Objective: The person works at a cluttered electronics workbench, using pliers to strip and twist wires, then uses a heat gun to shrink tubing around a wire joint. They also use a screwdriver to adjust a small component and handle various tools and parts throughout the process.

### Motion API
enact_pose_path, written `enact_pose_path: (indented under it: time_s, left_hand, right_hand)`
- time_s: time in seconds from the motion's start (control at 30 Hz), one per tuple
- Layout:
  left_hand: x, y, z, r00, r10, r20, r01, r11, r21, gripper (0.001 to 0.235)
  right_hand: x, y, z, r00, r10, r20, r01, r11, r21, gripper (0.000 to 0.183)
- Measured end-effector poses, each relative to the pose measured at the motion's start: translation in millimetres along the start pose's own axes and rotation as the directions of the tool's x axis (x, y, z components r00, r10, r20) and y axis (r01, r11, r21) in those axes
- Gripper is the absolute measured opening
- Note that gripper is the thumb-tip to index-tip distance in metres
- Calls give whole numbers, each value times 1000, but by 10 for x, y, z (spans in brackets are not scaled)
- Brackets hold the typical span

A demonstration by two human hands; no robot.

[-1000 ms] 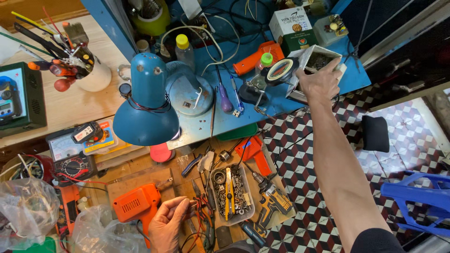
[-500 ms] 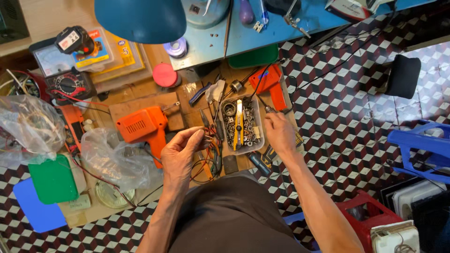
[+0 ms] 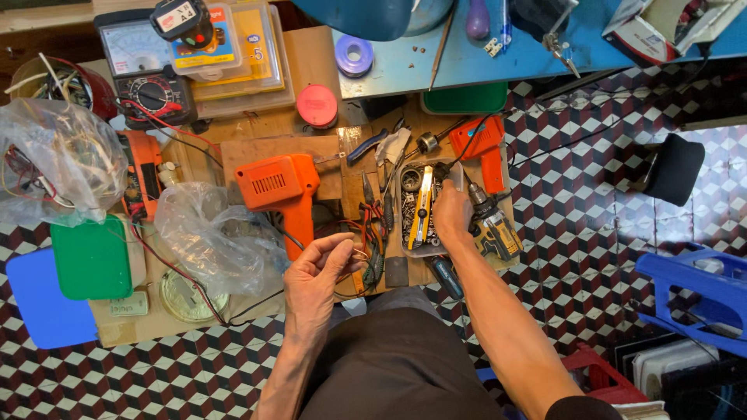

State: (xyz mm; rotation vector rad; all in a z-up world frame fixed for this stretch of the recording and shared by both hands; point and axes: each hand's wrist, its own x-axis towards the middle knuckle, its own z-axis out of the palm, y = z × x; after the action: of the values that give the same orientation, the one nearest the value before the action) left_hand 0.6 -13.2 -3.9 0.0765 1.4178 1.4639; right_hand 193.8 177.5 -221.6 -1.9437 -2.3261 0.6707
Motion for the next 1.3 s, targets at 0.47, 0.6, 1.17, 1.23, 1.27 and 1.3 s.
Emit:
enact_pose_path:
  time_s: [0.47, 0.6, 1.17, 1.23, 1.27, 1.3]
  left_hand:
    - [-119, 26, -230, 1000, -8, 27, 9, 1000, -26, 28]
    - [-134, 31, -237, 1000, 1, 31, 1, 998, -56, 27]
    - [-120, -8, -145, 999, -22, 27, 22, 1000, 21, 28]
    - [-97, 5, -129, 999, -35, 20, 34, 999, 37, 28]
    - [-82, 7, -128, 999, -39, 19, 39, 999, 27, 28]
    - [-74, 4, -132, 999, -47, 18, 47, 999, 20, 28]
  right_hand:
    - [73, -144, 76, 1000, -26, -10, 24, 988, -152, 16]
    - [73, -56, 142, 994, -109, 5, 107, 967, -230, 15]
    - [156, 124, 97, 950, -287, 122, 309, 917, -251, 16]
    - [109, 122, 63, 946, -301, 122, 323, 907, -269, 17]
    - [93, 110, 65, 951, -282, 125, 306, 910, -281, 16]
    - [68, 102, 81, 957, -260, 131, 288, 912, -292, 15]
